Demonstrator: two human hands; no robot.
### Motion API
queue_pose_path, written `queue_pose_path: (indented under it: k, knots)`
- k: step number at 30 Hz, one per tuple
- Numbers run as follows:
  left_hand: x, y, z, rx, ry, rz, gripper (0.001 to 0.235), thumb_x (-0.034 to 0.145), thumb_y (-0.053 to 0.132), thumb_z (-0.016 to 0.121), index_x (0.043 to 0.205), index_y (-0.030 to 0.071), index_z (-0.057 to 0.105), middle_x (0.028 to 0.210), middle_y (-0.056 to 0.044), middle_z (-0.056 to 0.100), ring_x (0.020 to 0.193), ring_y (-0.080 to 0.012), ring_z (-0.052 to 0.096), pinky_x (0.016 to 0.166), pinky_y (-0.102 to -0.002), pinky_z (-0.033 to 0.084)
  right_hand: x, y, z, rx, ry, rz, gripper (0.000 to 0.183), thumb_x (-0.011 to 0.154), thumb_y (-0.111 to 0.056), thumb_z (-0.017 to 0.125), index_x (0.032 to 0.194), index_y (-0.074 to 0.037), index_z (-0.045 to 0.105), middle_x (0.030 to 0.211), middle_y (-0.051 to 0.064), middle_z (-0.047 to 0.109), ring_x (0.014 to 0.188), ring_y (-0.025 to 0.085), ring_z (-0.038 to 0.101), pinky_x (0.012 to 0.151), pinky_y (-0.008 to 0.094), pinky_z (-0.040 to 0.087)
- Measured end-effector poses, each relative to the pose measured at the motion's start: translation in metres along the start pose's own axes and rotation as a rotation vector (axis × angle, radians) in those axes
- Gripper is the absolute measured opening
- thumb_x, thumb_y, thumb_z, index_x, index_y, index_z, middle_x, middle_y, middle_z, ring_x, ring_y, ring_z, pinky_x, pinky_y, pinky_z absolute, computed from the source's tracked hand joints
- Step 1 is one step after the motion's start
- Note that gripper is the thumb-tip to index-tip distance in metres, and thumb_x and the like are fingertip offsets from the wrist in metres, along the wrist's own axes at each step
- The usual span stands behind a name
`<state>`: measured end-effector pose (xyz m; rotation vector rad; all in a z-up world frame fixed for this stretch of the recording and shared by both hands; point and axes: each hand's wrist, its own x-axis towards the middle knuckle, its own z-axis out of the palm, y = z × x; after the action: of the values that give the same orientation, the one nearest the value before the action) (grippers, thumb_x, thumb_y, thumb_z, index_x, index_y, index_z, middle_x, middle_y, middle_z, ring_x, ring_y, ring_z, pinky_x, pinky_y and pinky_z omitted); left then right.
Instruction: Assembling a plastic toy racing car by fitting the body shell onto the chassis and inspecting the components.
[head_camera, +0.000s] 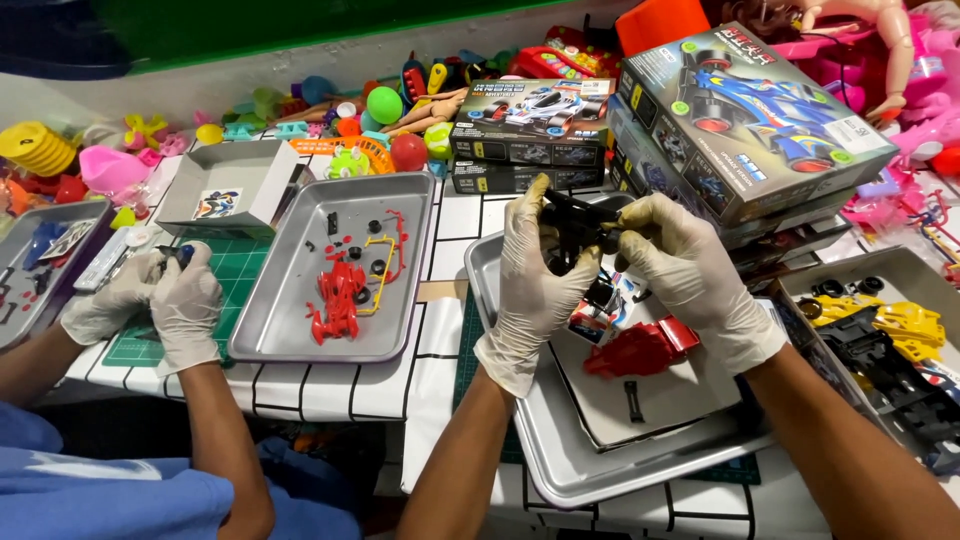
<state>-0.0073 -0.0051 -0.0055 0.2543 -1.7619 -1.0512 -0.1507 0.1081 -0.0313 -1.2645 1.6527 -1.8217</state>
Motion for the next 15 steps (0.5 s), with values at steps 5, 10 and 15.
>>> queue_pose_path:
  k: [5,10,15]
  knots:
    - [-0.005,0.008,-0.002,-0.084,-0.018,-0.096,0.093,0.071,-0.007,0.076,0.152,-0.001,0.031,0.11,-0.018,0.054,0.088,-0.0315,0.07,0.082,-0.043,0.065,-0.007,-0.037,0.009,0.145,-0.044,0.038,0.04,0.093,-0.016,0.072,0.129,-0.001,0.065,0.111,0.015,0.068,0.095,0.018,0.066,0.085,0.036,0.058]
    - [-0.002,0.016,0.0,-0.102,-0.025,-0.13,0.094,0.07,-0.007,0.077,0.152,-0.001,0.031,0.11,-0.019,0.056,0.089,-0.0319,0.07,0.08,-0.042,0.065,-0.003,-0.037,0.005,0.242,-0.144,-0.015,0.068,0.084,-0.019,0.076,0.145,0.0,0.053,0.133,0.017,0.065,0.115,0.022,0.064,0.1,0.039,0.052]
    - [-0.003,0.014,-0.004,-0.007,-0.14,-0.032,0.099,0.068,0.003,0.087,0.153,0.004,0.036,0.119,-0.019,0.057,0.114,-0.0326,0.058,0.101,-0.053,0.054,-0.005,-0.026,0.006,0.136,-0.204,-0.023,0.092,0.073,-0.031,0.085,0.152,-0.005,0.048,0.154,0.014,0.05,0.139,0.024,0.048,0.11,0.04,0.045]
